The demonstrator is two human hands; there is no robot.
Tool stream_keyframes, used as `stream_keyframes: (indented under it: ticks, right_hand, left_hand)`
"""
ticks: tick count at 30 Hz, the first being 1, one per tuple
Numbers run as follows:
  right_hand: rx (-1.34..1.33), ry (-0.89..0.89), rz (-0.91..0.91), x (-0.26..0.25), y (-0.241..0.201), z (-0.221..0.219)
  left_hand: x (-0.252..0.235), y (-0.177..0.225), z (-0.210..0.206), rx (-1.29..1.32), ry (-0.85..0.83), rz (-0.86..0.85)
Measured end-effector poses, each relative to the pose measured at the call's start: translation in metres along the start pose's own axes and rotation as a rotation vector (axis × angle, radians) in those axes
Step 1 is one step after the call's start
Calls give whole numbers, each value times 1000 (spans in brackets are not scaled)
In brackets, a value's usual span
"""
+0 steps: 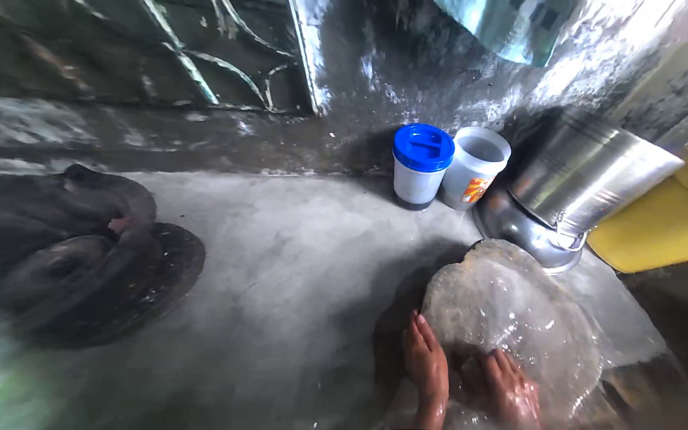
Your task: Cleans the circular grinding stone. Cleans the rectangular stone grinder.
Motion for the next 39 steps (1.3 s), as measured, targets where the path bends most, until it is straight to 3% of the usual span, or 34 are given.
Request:
stream_keyframes:
  ticks: [2, 4, 7, 9, 12, 14, 17, 19, 22, 24, 27, 29, 32, 34, 37, 39]
  right_hand:
    - [-25, 99, 177, -17, -18, -13]
    - [-50, 133, 281, -79, -29, -36]
    - [-40, 74, 132, -125, -28, -56]
    - [-65, 51, 116, -88, -29, -44]
    - [-126, 101, 331, -22, -36, -22]
    - [-127, 95, 422, -56, -45, -34]
    - [-70, 80, 283, -120, -50, -57]
    - [-105, 44, 261, -95, -48, -52]
    - [-189, 41, 454, -18, -41, -22]
    - [-182, 59, 510, -43, -48, -30]
    - [-133, 129, 386, -106, -60, -53]
    - [-165, 47, 357, -79, -56, -48]
    - [-239, -32, 505, -8, -47, -23]
    - [-206, 16, 519, -38, -42, -32]
    - [-79, 156, 290, -133, -24, -55]
    - [-73, 137, 201, -125, -18, -55]
  left_hand:
    - [7, -9, -1, 161, -35, 89]
    - [10, -16, -2, 298, -32, 142]
    - [24, -24, 1, 449, -33, 246]
    - [20, -25, 0, 579, -53, 352]
    - [23, -29, -5, 800, -94, 413]
    - [24, -30, -8, 844, -23, 458]
    - [46, -39, -9, 844, 46, 482]
    - [43, -38, -5, 950, 3, 424]
    - [45, -32, -2, 1030, -34, 510]
    - [43, -34, -9, 1084, -8, 480]
    - [50, -40, -13, 1097, 13, 384]
    - [50, -39, -6, 1117, 33, 450]
    - [50, -39, -3, 1198, -89, 484]
    - [52, -36, -1, 1125, -24, 498]
    - [50, -24, 1, 773, -16, 343]
    - [46, -18, 2, 506, 14, 163]
Point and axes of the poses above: each hand's wrist, its own x-axis away from the middle knuckle, its own z-axis out of the back of the hand, y = z × x, the point moved 7 cm from there along -x, towards the middle knuckle, and after that the axes turned 5 degrees about y, right-handed, at the moved point
